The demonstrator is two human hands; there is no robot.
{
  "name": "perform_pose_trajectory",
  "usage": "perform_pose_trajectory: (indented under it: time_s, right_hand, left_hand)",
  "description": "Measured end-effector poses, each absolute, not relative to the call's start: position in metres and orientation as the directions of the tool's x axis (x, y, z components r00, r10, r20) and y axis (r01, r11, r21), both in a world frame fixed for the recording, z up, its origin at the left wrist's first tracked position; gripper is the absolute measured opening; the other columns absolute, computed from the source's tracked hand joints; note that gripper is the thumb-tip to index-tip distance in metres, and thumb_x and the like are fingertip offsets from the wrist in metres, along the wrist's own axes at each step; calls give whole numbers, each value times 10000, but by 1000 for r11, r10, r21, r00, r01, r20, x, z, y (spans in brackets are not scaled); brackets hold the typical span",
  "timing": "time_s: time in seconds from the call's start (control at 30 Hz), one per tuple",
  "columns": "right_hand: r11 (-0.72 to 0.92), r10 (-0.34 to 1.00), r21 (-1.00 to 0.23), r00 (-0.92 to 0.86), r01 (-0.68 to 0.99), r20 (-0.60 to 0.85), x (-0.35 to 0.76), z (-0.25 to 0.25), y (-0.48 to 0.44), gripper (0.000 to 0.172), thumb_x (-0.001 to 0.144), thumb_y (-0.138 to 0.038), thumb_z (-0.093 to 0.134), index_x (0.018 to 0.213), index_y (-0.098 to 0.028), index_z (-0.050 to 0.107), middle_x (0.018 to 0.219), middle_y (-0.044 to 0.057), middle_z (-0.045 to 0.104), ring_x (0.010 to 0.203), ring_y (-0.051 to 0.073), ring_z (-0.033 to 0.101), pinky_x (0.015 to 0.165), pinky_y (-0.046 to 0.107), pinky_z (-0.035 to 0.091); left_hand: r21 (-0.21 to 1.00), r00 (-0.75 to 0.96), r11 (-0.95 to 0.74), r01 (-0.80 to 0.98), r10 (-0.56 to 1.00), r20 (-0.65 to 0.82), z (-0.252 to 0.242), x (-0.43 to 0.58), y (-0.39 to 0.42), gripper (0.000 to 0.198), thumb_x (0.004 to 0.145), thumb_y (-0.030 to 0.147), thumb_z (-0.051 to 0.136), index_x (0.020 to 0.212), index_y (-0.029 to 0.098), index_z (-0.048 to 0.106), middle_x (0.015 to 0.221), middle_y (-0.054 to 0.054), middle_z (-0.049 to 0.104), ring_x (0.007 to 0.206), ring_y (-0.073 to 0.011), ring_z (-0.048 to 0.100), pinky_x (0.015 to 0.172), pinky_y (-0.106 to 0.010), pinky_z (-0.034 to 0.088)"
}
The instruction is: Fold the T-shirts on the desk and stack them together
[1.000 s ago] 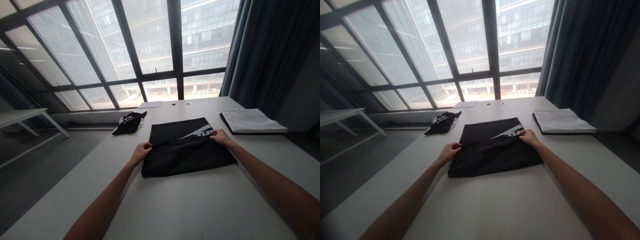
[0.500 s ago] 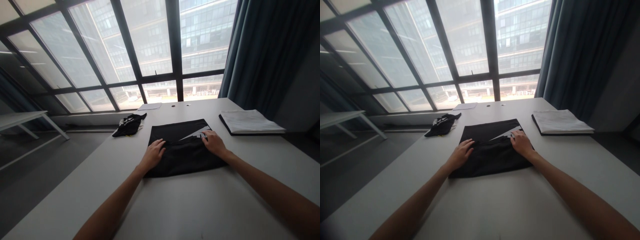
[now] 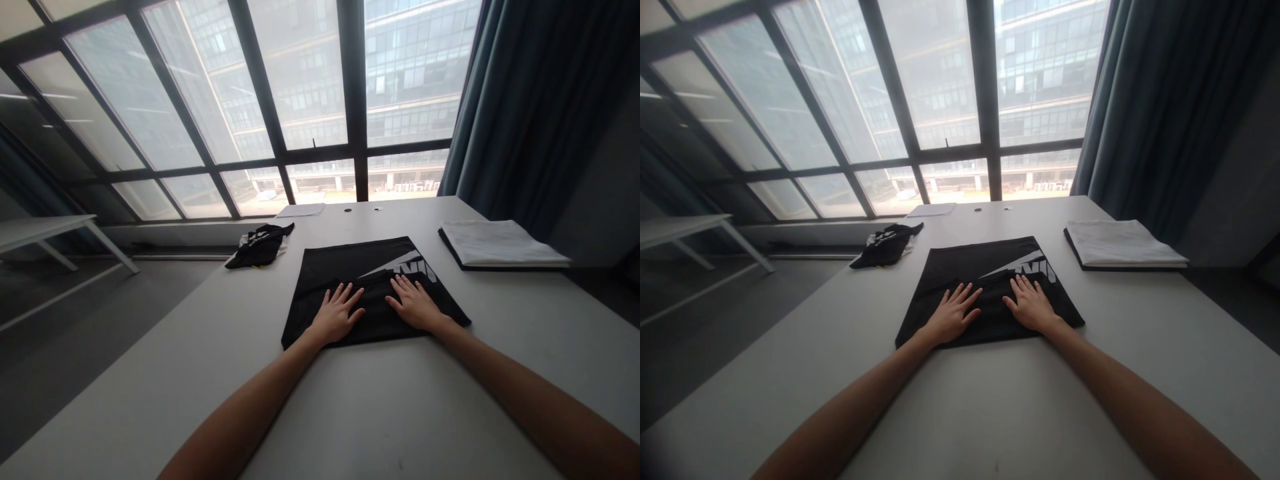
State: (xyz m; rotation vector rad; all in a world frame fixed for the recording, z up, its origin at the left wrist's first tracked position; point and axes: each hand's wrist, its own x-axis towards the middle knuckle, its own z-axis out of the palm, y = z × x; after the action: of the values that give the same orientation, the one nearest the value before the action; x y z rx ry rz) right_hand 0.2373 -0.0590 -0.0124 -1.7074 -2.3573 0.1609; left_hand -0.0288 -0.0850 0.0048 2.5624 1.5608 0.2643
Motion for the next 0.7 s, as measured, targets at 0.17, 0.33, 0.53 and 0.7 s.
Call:
perform_pose_trajectory:
  time_s: [0.17, 0.33, 0.53, 0.7]
  right_hand:
    - [291, 950, -189, -260, 938, 172, 239, -3, -62, 646, 1031, -525, 296, 1525, -136, 443, 1623, 163, 333, 1531, 292, 228, 1224, 552, 146]
    - [317, 937, -170, -280, 933, 211, 251, -4, -54, 579, 1030, -423, 319, 1511, -134, 462, 1624, 149, 338, 1528, 281, 238, 1222, 540, 170]
    - [285, 955, -206, -260, 936, 141, 259, -19, -42, 594, 1031, -444, 315, 1529, -144, 437, 1636, 132, 317, 1528, 278, 243, 1221, 531, 194]
    - [265, 958, -202, -235, 943, 164, 258, -21, -44, 592, 1035, -445, 306, 1518, -135, 448, 1631, 124, 330, 1523, 264, 258, 1224, 517, 203]
  left_hand:
    - [200, 450, -448, 872, 892, 39, 8, -26, -86, 623, 997, 689, 317, 1561, 427, 344, 1689, -30, 180, 1552, -373, 73, 1203, -650, 93]
    - [204, 461, -458, 865, 887, 37, 9, -26, -85, 659, 990, 703, 312, 1573, 398, 330, 1687, -41, 186, 1553, -356, 99, 1205, -650, 86]
    - [207, 469, -465, 861, 883, 33, 8, -26, -85, 665, 996, 699, 300, 1577, 378, 328, 1687, -41, 178, 1554, -350, 100, 1205, -655, 85]
    - [230, 453, -459, 858, 888, 84, 15, -25, -85, 604, 1031, 621, 316, 1563, 339, 369, 1663, -29, 267, 1549, -292, 174, 1222, -604, 149]
